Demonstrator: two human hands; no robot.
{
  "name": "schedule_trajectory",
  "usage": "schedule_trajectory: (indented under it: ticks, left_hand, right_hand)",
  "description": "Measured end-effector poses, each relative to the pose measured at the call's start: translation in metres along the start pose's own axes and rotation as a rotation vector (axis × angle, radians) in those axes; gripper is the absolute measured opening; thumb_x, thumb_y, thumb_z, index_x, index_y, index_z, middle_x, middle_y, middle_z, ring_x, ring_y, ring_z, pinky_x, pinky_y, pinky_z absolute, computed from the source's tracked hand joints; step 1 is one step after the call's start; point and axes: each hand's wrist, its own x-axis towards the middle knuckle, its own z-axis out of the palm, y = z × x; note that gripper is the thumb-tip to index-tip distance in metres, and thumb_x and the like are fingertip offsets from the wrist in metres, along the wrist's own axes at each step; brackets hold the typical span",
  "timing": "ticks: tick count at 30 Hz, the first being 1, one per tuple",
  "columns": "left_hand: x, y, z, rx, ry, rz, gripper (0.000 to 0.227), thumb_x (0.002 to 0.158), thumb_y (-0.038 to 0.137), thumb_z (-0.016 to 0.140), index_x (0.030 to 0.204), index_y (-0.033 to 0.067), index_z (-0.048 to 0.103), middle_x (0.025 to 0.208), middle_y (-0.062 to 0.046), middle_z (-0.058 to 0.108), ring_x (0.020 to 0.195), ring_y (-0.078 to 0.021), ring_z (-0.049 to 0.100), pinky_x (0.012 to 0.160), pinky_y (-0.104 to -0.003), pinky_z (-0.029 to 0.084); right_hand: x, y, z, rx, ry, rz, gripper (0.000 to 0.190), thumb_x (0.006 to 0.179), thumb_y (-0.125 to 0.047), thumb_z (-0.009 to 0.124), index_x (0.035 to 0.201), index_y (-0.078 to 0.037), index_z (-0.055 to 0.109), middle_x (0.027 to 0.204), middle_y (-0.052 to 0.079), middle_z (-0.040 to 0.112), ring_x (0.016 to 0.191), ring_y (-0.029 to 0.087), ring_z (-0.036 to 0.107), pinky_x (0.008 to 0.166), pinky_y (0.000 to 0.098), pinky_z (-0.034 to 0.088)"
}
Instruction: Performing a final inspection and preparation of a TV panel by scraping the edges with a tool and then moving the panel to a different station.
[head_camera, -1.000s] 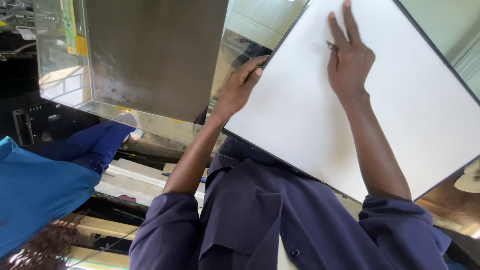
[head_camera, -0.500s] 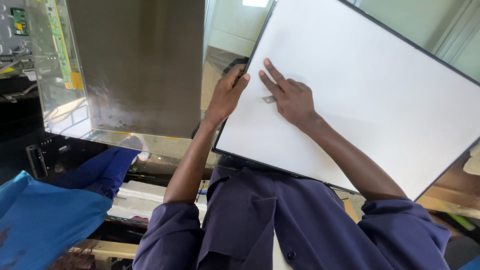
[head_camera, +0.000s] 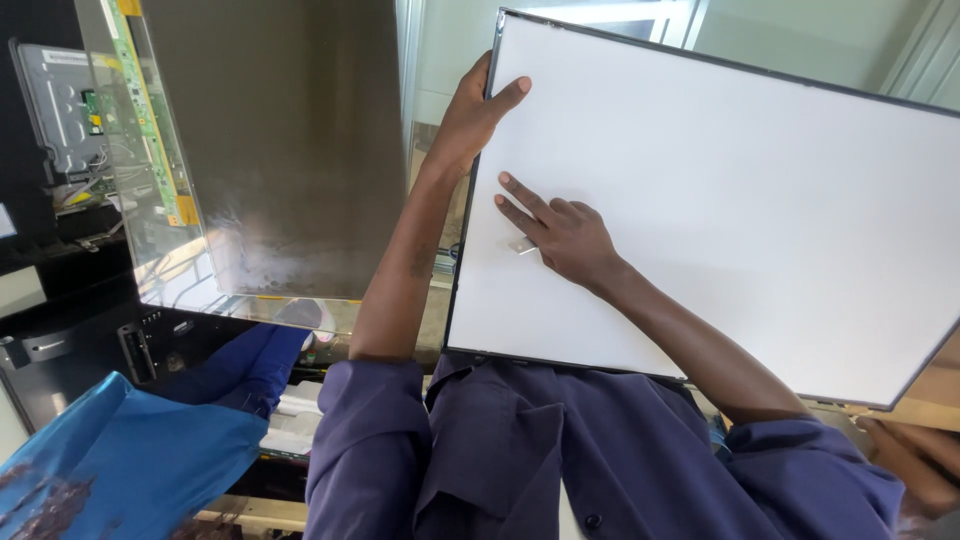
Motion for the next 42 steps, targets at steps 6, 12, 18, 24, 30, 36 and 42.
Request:
schedule_trajectory:
  ticks: [6, 12, 18, 24, 30, 36, 42]
  left_hand:
    - [0.003, -0.001, 0.002, 0.011, -0.018, 0.093, 0.064, 0.083, 0.057, 0.062, 0.127, 0.0112, 0.056, 0.120, -0.005, 0.066, 0.113, -0.0203, 0.062, 0.097, -0.036, 0.049]
    - [-0.002, 0.010, 0.005, -0.048, -0.026, 0.062, 0.067, 0.084, 0.052, 0.066, 0.133, 0.0096, 0.051, 0.128, -0.007, 0.063, 0.121, -0.0226, 0.060, 0.102, -0.036, 0.051]
    - [-0.004, 0.014, 0.007, 0.010, -0.022, 0.081, 0.065, 0.084, 0.054, 0.065, 0.130, 0.0095, 0.054, 0.125, -0.006, 0.064, 0.118, -0.0225, 0.063, 0.097, -0.035, 0.054]
    - [-0.001, 0.008, 0.007, 0.113, 0.061, 0.049, 0.062, 0.081, 0.056, 0.066, 0.124, 0.0117, 0.057, 0.114, 0.001, 0.065, 0.109, -0.0138, 0.060, 0.096, -0.030, 0.048]
    - [-0.003, 0.002, 0.003, -0.033, 0.037, 0.092, 0.070, 0.080, 0.054, 0.071, 0.130, 0.0082, 0.054, 0.125, -0.008, 0.065, 0.116, -0.0237, 0.065, 0.096, -0.036, 0.057]
    - [-0.010, 0.003, 0.000, -0.091, 0.065, -0.019, 0.074, 0.081, 0.050, 0.069, 0.139, 0.0097, 0.048, 0.134, -0.007, 0.060, 0.124, -0.0228, 0.059, 0.104, -0.037, 0.051]
    - [-0.026, 0.004, -0.004, -0.072, 0.016, 0.037, 0.049, 0.089, 0.051, 0.058, 0.121, 0.0137, 0.058, 0.108, 0.004, 0.061, 0.102, -0.0098, 0.057, 0.094, -0.028, 0.047]
  right_hand:
    - [0.000, 0.013, -0.001, -0.025, 0.041, 0.026, 0.072, 0.078, 0.014, 0.051, 0.143, -0.016, 0.053, 0.156, -0.001, 0.038, 0.056, 0.015, 0.040, 0.045, 0.0250, 0.038]
    - [-0.019, 0.070, -0.020, -0.111, 0.153, 0.308, 0.072, 0.078, 0.010, 0.052, 0.145, -0.017, 0.053, 0.155, -0.001, 0.043, 0.062, 0.015, 0.052, 0.049, 0.0261, 0.044]
    - [-0.103, 0.139, -0.037, -0.282, 0.247, 0.647, 0.073, 0.083, 0.011, 0.065, 0.149, -0.016, 0.054, 0.157, -0.001, 0.042, 0.063, 0.016, 0.058, 0.045, 0.0245, 0.038]
    - [-0.186, 0.172, -0.051, -0.296, 0.381, 0.804, 0.065, 0.081, 0.015, 0.049, 0.143, -0.003, 0.059, 0.148, 0.010, 0.053, 0.116, 0.027, 0.073, 0.056, 0.0323, 0.052]
    - [-0.176, 0.159, -0.055, -0.267, 0.490, 0.741, 0.062, 0.081, 0.019, 0.045, 0.138, 0.002, 0.065, 0.143, 0.018, 0.058, 0.110, 0.035, 0.077, 0.055, 0.0322, 0.054]
    - [-0.105, 0.117, -0.066, -0.107, 0.514, 0.555, 0.056, 0.085, 0.023, 0.049, 0.137, 0.008, 0.064, 0.143, 0.023, 0.057, 0.101, 0.034, 0.079, 0.055, 0.0306, 0.053]
    - [-0.052, 0.086, -0.029, -0.109, 0.281, 0.411, 0.074, 0.080, 0.018, 0.057, 0.149, -0.010, 0.053, 0.154, 0.009, 0.049, 0.060, 0.020, 0.056, 0.045, 0.0265, 0.033]
